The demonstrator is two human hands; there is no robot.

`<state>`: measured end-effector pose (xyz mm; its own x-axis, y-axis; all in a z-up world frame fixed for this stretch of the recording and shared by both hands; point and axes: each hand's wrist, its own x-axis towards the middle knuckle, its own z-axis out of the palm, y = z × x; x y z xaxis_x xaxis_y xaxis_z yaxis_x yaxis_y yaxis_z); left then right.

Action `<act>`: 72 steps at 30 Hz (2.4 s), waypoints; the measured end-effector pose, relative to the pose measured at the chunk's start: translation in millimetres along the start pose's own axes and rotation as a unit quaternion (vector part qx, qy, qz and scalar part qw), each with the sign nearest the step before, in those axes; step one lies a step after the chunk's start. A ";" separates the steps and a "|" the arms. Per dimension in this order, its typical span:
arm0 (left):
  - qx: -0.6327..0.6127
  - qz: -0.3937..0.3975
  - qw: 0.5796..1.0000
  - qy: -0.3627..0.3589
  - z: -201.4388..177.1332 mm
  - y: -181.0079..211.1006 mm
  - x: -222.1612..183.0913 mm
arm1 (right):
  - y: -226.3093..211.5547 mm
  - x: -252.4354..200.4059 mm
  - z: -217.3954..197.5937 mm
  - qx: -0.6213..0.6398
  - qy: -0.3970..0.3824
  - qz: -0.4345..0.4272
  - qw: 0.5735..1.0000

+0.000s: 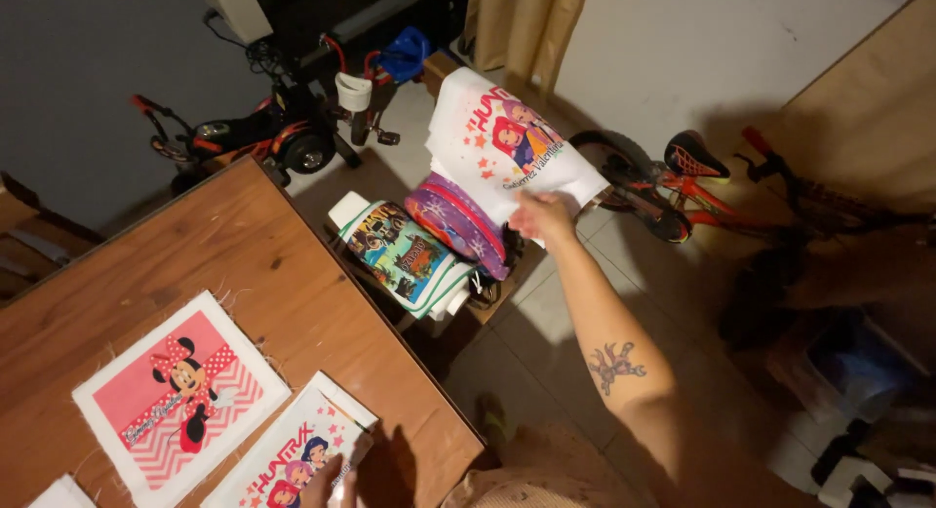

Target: Organizing and laying out printed fabric sheets on a wooden table.

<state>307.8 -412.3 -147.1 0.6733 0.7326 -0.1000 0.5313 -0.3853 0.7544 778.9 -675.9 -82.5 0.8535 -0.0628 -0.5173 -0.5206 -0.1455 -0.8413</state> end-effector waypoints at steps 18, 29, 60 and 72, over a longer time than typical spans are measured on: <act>-0.354 -0.200 0.816 -0.411 84.0 217.7 78.0 | 57.9 -120.5 40.1 0.123 -0.197 -0.118 0.966; -0.511 -0.115 0.816 -0.244 74.6 200.2 62.2 | 152.4 -105.6 28.5 0.519 -0.210 0.076 0.825; -0.367 -0.214 0.820 0.383 -543.3 -257.9 40.2 | 135.4 -462.2 499.4 0.069 -0.536 -0.047 0.840; -0.087 -0.399 0.862 0.298 -378.6 -477.4 -35.7 | 389.3 -392.9 479.5 -0.219 -0.478 -0.008 0.850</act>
<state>-164.6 -42.0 -258.1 -0.2837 0.9035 -0.3211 0.5824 0.4284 0.6909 230.1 -234.4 -281.9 0.3420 0.7438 -0.5744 -0.2723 -0.5066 -0.8181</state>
